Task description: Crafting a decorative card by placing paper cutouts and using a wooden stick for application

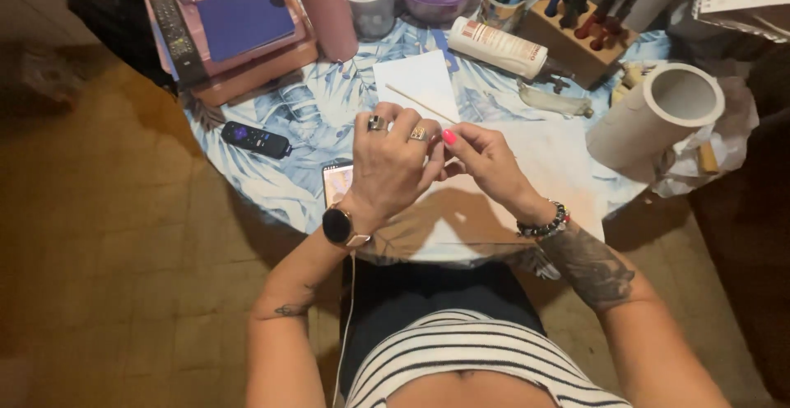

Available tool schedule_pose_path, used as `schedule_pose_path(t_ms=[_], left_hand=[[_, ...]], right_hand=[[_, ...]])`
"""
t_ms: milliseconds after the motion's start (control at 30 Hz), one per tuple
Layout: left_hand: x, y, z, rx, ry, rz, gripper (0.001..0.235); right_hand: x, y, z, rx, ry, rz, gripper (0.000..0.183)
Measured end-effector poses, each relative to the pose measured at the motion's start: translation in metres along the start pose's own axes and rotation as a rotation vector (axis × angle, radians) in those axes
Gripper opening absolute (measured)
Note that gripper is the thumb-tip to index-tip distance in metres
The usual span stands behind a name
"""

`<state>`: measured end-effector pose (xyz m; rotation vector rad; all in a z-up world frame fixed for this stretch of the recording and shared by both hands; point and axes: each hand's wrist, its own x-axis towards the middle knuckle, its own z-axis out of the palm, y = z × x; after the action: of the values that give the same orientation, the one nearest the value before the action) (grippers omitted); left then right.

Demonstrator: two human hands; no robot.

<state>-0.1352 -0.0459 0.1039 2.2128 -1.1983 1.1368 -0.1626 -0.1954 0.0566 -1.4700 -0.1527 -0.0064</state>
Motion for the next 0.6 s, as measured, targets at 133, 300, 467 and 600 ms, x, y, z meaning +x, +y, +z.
schedule_pose_path(t_ms=[133,300,467,600], left_hand=[[-0.002,0.019,-0.008,0.018,0.010,0.005,0.010],[-0.011,0.034,-0.014,-0.145,0.004,-0.086,0.020],[-0.022,0.037,-0.011,-0.265,0.042,-0.149,0.018],[-0.026,0.038,-0.014,-0.318,0.089,-0.194,0.015]], right_hand=[[-0.016,-0.007,-0.001,0.116,0.028,0.016,0.021],[-0.033,-0.021,-0.002,-0.012,-0.053,-0.058,0.022],[-0.037,-0.020,0.000,-0.034,-0.053,-0.103,0.021],[-0.038,-0.019,0.003,-0.024,-0.039,-0.103,0.021]])
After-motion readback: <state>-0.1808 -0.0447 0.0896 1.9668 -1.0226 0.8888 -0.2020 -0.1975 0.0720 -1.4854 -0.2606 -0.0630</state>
